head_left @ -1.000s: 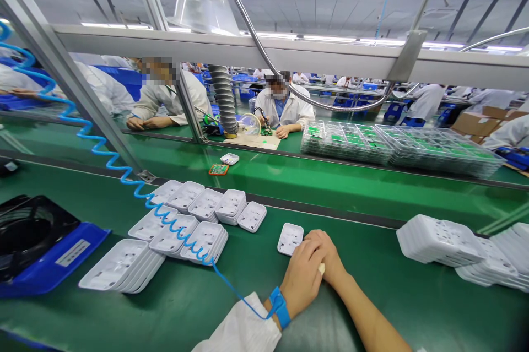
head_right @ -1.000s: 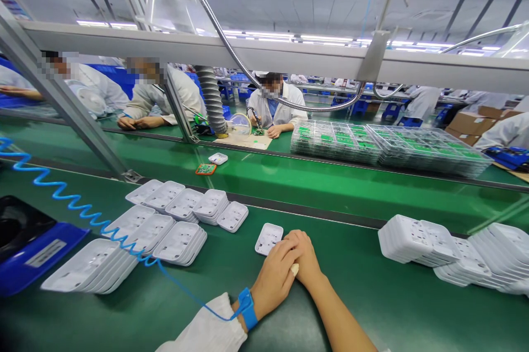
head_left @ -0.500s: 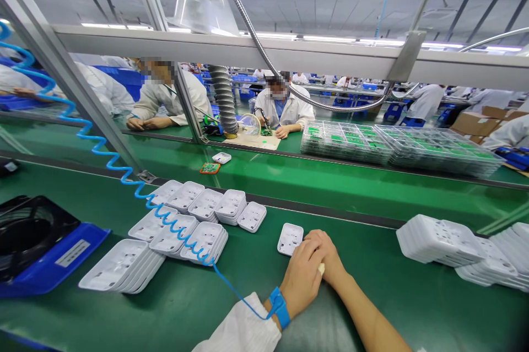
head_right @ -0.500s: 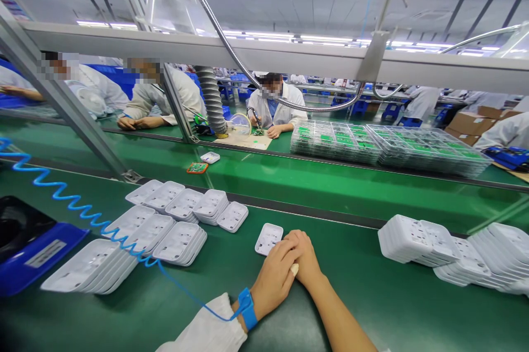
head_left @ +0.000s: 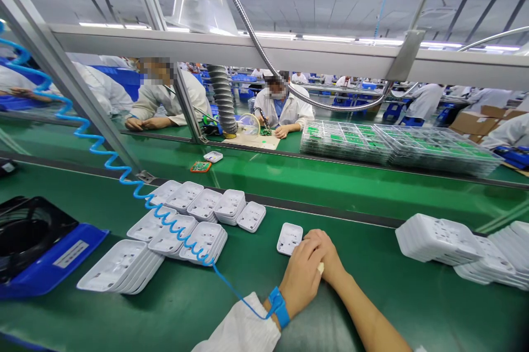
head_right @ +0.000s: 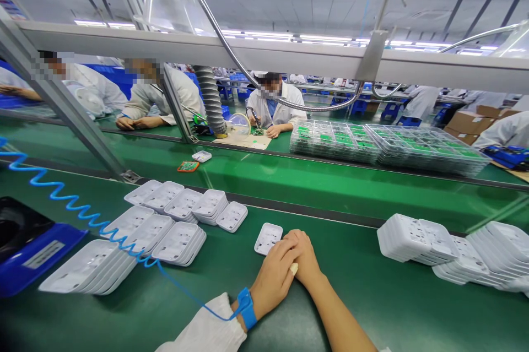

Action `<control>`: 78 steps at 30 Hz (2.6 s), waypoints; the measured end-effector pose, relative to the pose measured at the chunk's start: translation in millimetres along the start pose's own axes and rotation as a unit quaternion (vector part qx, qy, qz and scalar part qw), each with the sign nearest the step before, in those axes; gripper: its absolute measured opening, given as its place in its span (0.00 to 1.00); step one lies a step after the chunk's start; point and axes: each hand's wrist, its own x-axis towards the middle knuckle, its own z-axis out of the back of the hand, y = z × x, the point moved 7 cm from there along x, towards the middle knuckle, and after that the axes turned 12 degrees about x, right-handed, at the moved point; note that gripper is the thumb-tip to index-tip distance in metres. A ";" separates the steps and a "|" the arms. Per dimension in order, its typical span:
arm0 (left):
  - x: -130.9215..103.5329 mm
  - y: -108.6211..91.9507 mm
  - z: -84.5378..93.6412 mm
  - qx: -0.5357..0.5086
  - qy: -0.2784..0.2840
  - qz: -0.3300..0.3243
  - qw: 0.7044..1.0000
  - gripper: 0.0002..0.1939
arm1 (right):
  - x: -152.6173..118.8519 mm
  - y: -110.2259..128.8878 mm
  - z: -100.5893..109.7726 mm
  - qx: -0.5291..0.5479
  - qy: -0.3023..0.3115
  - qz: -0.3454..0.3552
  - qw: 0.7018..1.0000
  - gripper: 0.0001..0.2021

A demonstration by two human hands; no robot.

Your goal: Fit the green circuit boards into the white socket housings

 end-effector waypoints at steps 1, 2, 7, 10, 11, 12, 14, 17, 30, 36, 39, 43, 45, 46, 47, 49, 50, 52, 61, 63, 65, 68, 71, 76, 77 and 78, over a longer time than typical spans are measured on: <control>0.1 0.0 0.0 0.001 -0.002 -0.001 1.000 0.22 | 0.1 1.9 1.1 0.002 0.001 0.000 1.000 0.06; 0.2 0.0 0.2 0.004 -0.004 -0.003 1.000 0.22 | 0.3 3.3 2.1 0.003 0.002 -0.001 1.000 0.06; 1.6 2.0 -0.9 0.036 -0.016 -0.021 0.999 0.20 | 1.9 -1.0 -0.6 -0.006 0.000 -0.022 1.000 0.06; 1.8 2.9 -2.7 0.073 -0.037 -0.033 0.996 0.19 | 4.1 -11.5 -4.2 -0.008 -0.015 -0.050 0.999 0.07; 1.4 2.2 -3.3 0.093 -0.046 -0.035 0.994 0.18 | 4.9 -14.6 -4.6 -0.003 -0.021 -0.059 0.998 0.08; 0.8 0.2 -3.9 0.114 -0.055 -0.040 0.991 0.18 | 5.7 -17.2 -4.6 0.005 -0.027 -0.068 0.997 0.09; -1.4 -8.5 -6.6 0.151 -0.061 -0.061 0.985 0.18 | 7.4 -20.4 -2.7 0.018 -0.036 -0.082 0.996 0.11; -7.6 -32.3 -15.4 0.167 -0.035 -0.120 0.978 0.19 | 9.8 -21.6 3.9 0.036 -0.048 -0.094 0.994 0.13; -41.7 -97.1 -37.2 -0.060 0.042 -0.161 0.984 0.09 | 24.6 -42.1 26.9 0.047 -0.140 -0.142 0.979 0.12; -47.7 -100.4 -38.0 -0.088 0.036 -0.197 0.976 0.09 | 29.8 -49.9 30.6 0.045 -0.160 -0.170 0.971 0.12; -38.4 -89.2 -32.9 -0.052 0.009 -0.154 0.987 0.11 | 29.1 -49.3 31.3 0.050 -0.164 -0.172 0.970 0.12; -23.3 -71.5 -30.7 -0.002 0.022 -0.099 0.995 0.11 | 26.8 -45.0 33.1 0.068 -0.169 -0.161 0.970 0.12; -20.4 -66.2 -31.7 -0.002 0.041 -0.078 0.996 0.11 | 25.5 -42.9 34.0 0.082 -0.171 -0.152 0.970 0.12; -20.4 -64.6 -32.4 -0.008 0.048 -0.067 0.997 0.11 | 25.0 -42.5 34.5 0.089 -0.173 -0.149 0.970 0.11; -21.3 -63.8 -33.5 -0.015 0.054 -0.060 0.997 0.12 | 24.6 -42.8 35.0 0.098 -0.174 -0.148 0.969 0.11; -25.3 -65.3 -37.6 -0.035 0.062 -0.061 0.996 0.14 | 24.7 -45.7 35.8 0.115 -0.175 -0.149 0.966 0.12; -27.8 -67.2 -40.6 -0.043 0.063 -0.070 0.995 0.15 | 25.5 -47.9 36.3 0.124 -0.175 -0.150 0.965 0.12; -32.8 -70.5 -48.6 -0.041 0.061 -0.098 0.992 0.17 | 28.3 -53.6 37.1 0.139 -0.175 -0.153 0.963 0.13; -30.1 -53.8 -96.3 0.086 0.140 -0.153 0.974 0.13 | 38.7 -80.7 32.9 0.155 -0.171 -0.190 0.954 0.18; -24.8 -50.3 -100.6 0.102 0.150 -0.153 0.971 0.14 | 38.8 -82.0 31.5 0.154 -0.165 -0.185 0.956 0.19; -19.0 -48.8 -101.0 0.122 0.148 -0.158 0.969 0.15 | 38.6 -82.7 30.9 0.156 -0.162 -0.182 0.957 0.20; -10.1 -48.5 -94.6 0.132 0.130 -0.168 0.968 0.16 | 38.2 -83.3 31.0 0.157 -0.161 -0.181 0.957 0.21; -4.7 -47.8 -87.0 0.124 0.116 -0.173 0.970 0.18 | 38.2 -82.9 31.3 0.151 -0.159 -0.177 0.959 0.21; -5.0 -42.9 -88.3 0.121 0.118 -0.160 0.973 0.19 | 38.2 -78.8 29.9 0.116 -0.145 -0.175 0.967 0.20; -5.4 -41.8 -90.1 0.119 0.120 -0.156 0.973 0.19 | 38.2 -77.1 29.4 0.106 -0.141 -0.173 0.969 0.20; -5.6 -40.7 -92.1 0.118 0.123 -0.152 0.974 0.19 | 38.2 -75.3 28.8 0.097 -0.137 -0.169 0.971 0.20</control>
